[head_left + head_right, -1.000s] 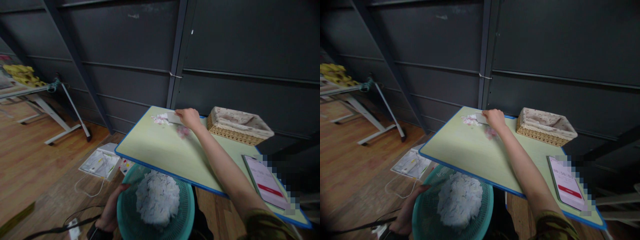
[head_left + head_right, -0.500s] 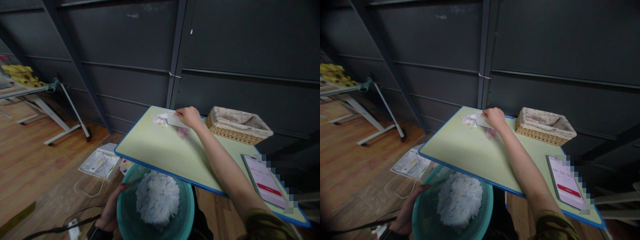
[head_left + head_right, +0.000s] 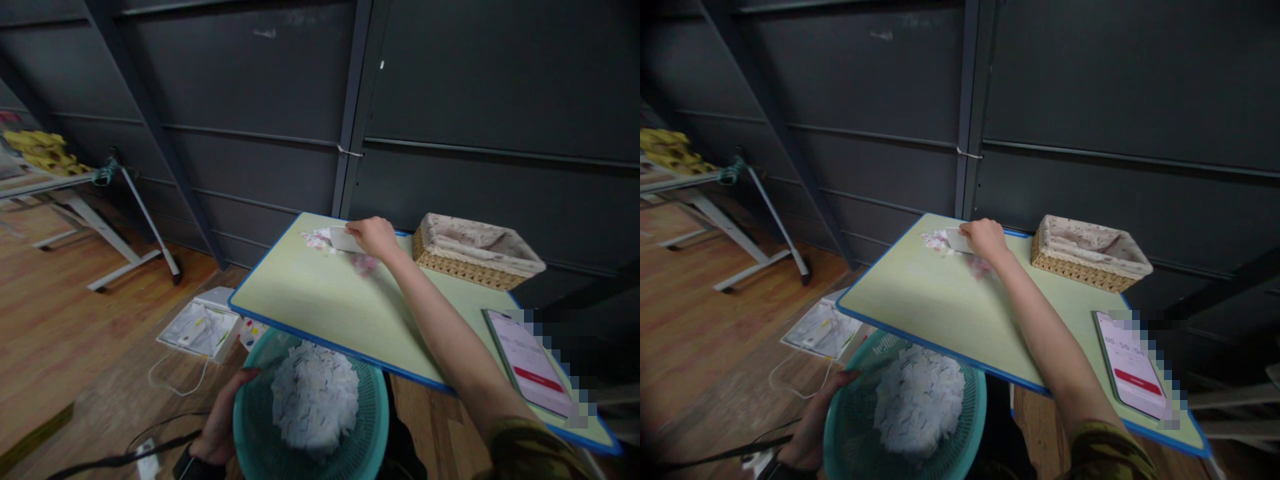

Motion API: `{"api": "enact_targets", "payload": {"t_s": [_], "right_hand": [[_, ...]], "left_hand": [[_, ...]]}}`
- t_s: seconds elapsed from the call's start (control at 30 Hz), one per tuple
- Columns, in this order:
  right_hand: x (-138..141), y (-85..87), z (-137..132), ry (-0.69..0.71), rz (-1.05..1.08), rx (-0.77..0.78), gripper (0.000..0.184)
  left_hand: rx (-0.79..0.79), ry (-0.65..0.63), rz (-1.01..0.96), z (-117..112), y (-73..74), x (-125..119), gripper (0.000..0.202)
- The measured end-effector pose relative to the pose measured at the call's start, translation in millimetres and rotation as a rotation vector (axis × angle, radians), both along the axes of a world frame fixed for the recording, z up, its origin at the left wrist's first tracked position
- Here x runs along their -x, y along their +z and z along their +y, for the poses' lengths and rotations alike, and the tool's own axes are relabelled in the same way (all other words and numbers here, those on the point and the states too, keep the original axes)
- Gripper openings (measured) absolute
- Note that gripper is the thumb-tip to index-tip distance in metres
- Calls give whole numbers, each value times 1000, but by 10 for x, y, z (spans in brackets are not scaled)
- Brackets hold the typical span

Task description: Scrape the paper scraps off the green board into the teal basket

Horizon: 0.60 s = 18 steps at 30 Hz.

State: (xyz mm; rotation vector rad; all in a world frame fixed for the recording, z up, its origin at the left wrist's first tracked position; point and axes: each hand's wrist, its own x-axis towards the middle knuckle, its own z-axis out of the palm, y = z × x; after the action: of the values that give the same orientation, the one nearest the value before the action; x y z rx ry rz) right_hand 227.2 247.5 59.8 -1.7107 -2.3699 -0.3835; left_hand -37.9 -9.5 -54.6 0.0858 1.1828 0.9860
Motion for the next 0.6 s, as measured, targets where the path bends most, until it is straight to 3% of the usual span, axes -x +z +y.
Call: {"api": "enact_targets", "payload": {"t_s": [0.2, 0.47, 0.6], "right_hand": [[-116, 150, -26, 77, 40, 25, 33], [-130, 176, -40, 123, 79, 53, 33], [-212, 250, -57, 77, 98, 10, 34]], "left_hand": [[20, 48, 20, 17, 22, -18, 13], [19, 35, 33, 18, 4, -11, 13], [-11, 46, 19, 13, 0, -8, 14]]}}
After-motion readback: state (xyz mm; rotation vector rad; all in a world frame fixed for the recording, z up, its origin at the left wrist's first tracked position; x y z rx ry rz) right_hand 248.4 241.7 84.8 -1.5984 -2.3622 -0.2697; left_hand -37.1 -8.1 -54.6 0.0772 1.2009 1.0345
